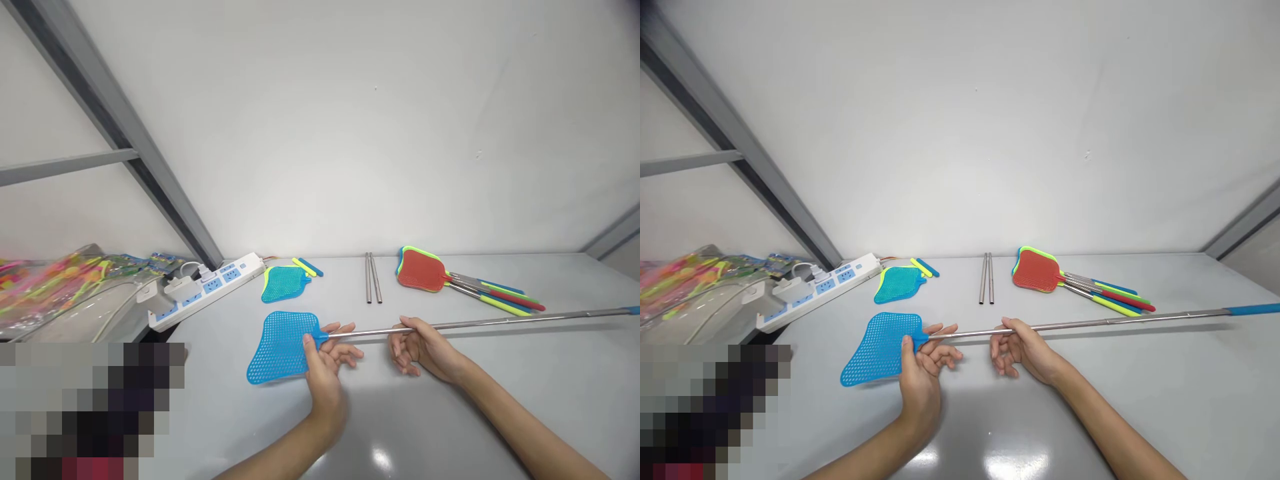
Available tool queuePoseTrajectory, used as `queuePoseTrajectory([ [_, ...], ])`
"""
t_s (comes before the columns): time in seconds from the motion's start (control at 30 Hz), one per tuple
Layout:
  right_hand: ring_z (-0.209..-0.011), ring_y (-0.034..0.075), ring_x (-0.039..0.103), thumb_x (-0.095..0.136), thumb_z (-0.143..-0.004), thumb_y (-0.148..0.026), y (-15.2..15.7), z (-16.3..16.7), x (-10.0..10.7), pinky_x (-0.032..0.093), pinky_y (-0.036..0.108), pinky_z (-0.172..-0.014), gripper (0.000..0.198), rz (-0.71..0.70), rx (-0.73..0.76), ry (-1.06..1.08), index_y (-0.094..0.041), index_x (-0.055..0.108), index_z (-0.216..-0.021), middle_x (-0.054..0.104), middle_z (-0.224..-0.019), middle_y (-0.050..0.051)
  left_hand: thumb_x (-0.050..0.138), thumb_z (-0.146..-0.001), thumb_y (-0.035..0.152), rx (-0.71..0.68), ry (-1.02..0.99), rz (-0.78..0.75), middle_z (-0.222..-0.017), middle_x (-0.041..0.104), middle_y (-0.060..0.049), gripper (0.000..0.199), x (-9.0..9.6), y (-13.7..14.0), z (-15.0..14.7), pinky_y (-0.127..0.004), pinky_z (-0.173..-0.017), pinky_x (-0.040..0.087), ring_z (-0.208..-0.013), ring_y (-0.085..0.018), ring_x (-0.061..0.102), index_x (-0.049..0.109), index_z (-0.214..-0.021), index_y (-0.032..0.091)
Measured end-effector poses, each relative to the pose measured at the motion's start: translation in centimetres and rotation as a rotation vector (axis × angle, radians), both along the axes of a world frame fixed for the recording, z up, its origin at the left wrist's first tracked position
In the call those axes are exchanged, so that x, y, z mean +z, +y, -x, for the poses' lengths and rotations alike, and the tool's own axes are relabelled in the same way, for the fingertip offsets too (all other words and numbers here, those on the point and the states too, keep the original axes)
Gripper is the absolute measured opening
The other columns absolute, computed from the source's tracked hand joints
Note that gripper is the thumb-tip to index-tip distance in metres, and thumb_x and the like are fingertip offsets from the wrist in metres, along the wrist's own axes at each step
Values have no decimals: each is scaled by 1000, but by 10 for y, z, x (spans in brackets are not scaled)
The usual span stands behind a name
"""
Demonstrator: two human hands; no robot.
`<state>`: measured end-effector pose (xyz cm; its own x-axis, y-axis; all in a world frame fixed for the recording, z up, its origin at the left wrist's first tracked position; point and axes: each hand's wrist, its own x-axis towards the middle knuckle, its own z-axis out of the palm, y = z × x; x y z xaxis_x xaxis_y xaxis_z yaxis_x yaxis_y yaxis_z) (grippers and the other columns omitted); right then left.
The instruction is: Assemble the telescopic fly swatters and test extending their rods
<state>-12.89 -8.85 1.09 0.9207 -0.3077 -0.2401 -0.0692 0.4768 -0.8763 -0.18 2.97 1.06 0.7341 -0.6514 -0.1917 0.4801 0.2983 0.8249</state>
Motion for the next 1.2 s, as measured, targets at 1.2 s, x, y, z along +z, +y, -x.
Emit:
queuePoseTrajectory([
  [1.2, -51, 15, 52, 13, -82, -50, 12, -5, 1, 33, 24, -45, 56, -96, 177, 20, -12, 51, -69, 54, -56, 7, 23, -81, 48, -150, -3, -20, -62, 66, -8, 49, 6, 10, 10, -27, -49, 36, -43, -15, 52, 56, -77, 13],
])
